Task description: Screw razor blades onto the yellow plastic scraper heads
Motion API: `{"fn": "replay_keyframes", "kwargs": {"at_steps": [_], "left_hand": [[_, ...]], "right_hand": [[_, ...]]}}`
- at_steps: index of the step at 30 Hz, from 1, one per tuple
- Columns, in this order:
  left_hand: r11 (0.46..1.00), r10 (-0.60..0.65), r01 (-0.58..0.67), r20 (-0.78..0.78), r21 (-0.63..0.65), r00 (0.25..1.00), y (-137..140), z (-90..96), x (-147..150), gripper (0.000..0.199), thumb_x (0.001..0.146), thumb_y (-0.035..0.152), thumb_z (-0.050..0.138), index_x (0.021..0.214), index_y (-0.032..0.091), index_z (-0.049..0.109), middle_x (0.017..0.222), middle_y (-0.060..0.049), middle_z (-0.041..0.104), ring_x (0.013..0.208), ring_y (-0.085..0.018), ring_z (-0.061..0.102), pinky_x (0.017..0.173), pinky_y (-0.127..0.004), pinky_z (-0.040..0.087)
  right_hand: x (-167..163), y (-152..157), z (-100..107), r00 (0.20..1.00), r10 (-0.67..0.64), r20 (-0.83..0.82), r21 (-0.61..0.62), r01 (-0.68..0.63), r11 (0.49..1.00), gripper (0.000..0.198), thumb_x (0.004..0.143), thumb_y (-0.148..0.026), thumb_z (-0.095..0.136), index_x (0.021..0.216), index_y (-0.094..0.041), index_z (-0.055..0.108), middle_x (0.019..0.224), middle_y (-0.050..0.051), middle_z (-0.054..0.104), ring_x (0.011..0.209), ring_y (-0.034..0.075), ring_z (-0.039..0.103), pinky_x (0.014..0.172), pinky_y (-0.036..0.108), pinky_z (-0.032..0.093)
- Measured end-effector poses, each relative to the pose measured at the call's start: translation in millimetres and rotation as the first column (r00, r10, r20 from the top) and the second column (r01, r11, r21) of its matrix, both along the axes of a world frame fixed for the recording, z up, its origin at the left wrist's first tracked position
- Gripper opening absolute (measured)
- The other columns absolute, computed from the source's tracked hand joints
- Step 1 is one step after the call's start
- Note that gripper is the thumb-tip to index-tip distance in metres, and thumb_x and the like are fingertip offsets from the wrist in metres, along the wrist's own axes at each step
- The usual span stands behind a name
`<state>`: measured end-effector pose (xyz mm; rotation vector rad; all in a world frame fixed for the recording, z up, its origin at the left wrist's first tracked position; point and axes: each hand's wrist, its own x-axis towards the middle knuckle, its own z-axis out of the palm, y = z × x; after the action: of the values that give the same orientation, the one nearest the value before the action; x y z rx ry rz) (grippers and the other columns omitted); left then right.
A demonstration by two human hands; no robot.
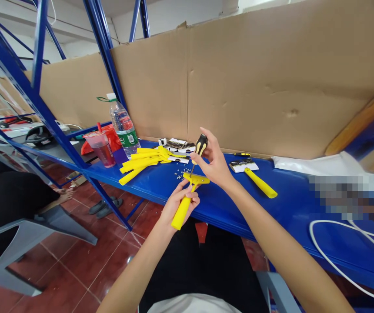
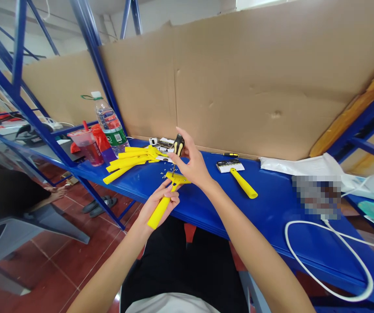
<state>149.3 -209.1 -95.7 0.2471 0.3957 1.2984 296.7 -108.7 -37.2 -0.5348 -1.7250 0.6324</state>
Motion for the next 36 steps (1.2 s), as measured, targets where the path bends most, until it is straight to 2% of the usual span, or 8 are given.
{"fn": "replay_keyframes", "kwargs": {"at_steps": [4, 9, 14, 19, 23, 30, 33, 36], "left_hand": [[1.0, 0.016, -0.016, 0.007, -0.006, 1.0, 0.0, 0.5, 0.0, 0.043, 0.091, -0.002, 0.076, 0.125, 0.02, 0.06, 0.13, -0.013, 0.066, 0.068, -0.002, 0.055, 0.071, -0.022, 0.052], [1.0, 0.0, 0.0, -0.032, 0.013, 0.999, 0.1, -1.3, 0.2, 0.041, 0.089, -0.001, 0.08, 0.121, 0.019, 0.064, 0.135, -0.015, 0.066, 0.069, -0.002, 0.055, 0.072, -0.023, 0.052], [1.0, 0.024, -0.024, -0.025, -0.003, 0.999, 1.4, -2.0, 0.3, 0.04, 0.088, -0.002, 0.079, 0.119, 0.018, 0.064, 0.13, -0.014, 0.066, 0.068, -0.002, 0.054, 0.071, -0.022, 0.051], [1.0, -0.002, 0.002, -0.036, 0.0, 0.999, 0.6, -3.8, 2.6, 0.041, 0.089, -0.004, 0.077, 0.121, 0.018, 0.062, 0.124, -0.013, 0.067, 0.067, -0.003, 0.054, 0.071, -0.021, 0.052], [1.0, 0.017, -0.017, -0.03, -0.005, 0.999, 1.4, -3.4, 2.3, 0.041, 0.089, -0.004, 0.076, 0.121, 0.018, 0.062, 0.127, -0.013, 0.067, 0.068, -0.002, 0.054, 0.072, -0.022, 0.052], [0.999, -0.013, 0.015, -0.083, 0.028, 0.996, 1.7, -6.8, 3.0, 0.046, 0.083, -0.002, 0.084, 0.12, 0.019, 0.065, 0.122, -0.01, 0.067, 0.069, -0.003, 0.053, 0.073, -0.024, 0.048], [0.999, 0.002, 0.002, -0.079, 0.046, 0.997, 2.9, -9.9, 2.4, 0.044, 0.084, -0.001, 0.084, 0.119, 0.019, 0.065, 0.109, -0.006, 0.065, 0.069, -0.004, 0.053, 0.073, -0.024, 0.048], [0.998, 0.004, 0.0, -0.062, 0.06, 0.998, 4.0, -10.5, 1.0, 0.041, 0.087, -0.001, 0.082, 0.119, 0.018, 0.065, 0.116, -0.009, 0.066, 0.069, -0.003, 0.053, 0.074, -0.023, 0.049]], "right_hand": [[1.0, -0.9, 1.4, 0.991, 0.137, -0.001, -0.04, -0.137, 0.99, 0.077, 0.106, -0.059, 0.068, 0.173, -0.044, 0.034, 0.135, 0.008, 0.076, 0.121, 0.033, 0.079, 0.111, 0.061, 0.064], [0.6, 1.2, 0.5, 1.0, 0.023, 0.007, -0.027, -0.023, 0.999, 0.083, 0.098, -0.06, 0.08, 0.169, -0.045, 0.041, 0.123, 0.006, 0.076, 0.109, 0.033, 0.079, 0.1, 0.062, 0.07], [0.1, -0.6, 2.2, 0.987, 0.162, 0.006, -0.02, -0.162, 0.987, 0.073, 0.106, -0.06, 0.068, 0.17, -0.044, 0.037, 0.13, 0.007, 0.077, 0.12, 0.033, 0.079, 0.11, 0.062, 0.066], [-1.3, -0.2, 1.8, 0.999, 0.035, 0.005, -0.036, -0.034, 0.999, 0.08, 0.098, -0.063, 0.079, 0.167, -0.045, 0.043, 0.127, 0.006, 0.075, 0.109, 0.033, 0.078, 0.095, 0.062, 0.071], [-2.3, -2.4, 2.5, 0.992, 0.119, 0.031, -0.051, -0.117, 0.992, 0.079, 0.104, -0.067, 0.068, 0.172, -0.044, 0.035, 0.14, 0.008, 0.073, 0.123, 0.034, 0.076, 0.103, 0.059, 0.069], [-6.4, 1.0, -1.7, 1.0, 0.009, 0.027, -0.027, -0.009, 1.0, 0.082, 0.1, -0.065, 0.076, 0.171, -0.046, 0.04, 0.12, 0.005, 0.076, 0.106, 0.032, 0.079, 0.098, 0.062, 0.07], [-7.8, -0.9, -1.0, 0.997, 0.082, -0.002, -0.03, -0.082, 0.996, 0.078, 0.105, -0.064, 0.068, 0.173, -0.044, 0.036, 0.131, 0.006, 0.075, 0.12, 0.033, 0.077, 0.107, 0.062, 0.067], [-7.2, -1.6, 0.1, 0.987, 0.161, -0.017, -0.071, -0.162, 0.984, 0.082, 0.104, -0.064, 0.07, 0.174, -0.043, 0.033, 0.133, 0.007, 0.077, 0.122, 0.034, 0.078, 0.11, 0.063, 0.065]]}}
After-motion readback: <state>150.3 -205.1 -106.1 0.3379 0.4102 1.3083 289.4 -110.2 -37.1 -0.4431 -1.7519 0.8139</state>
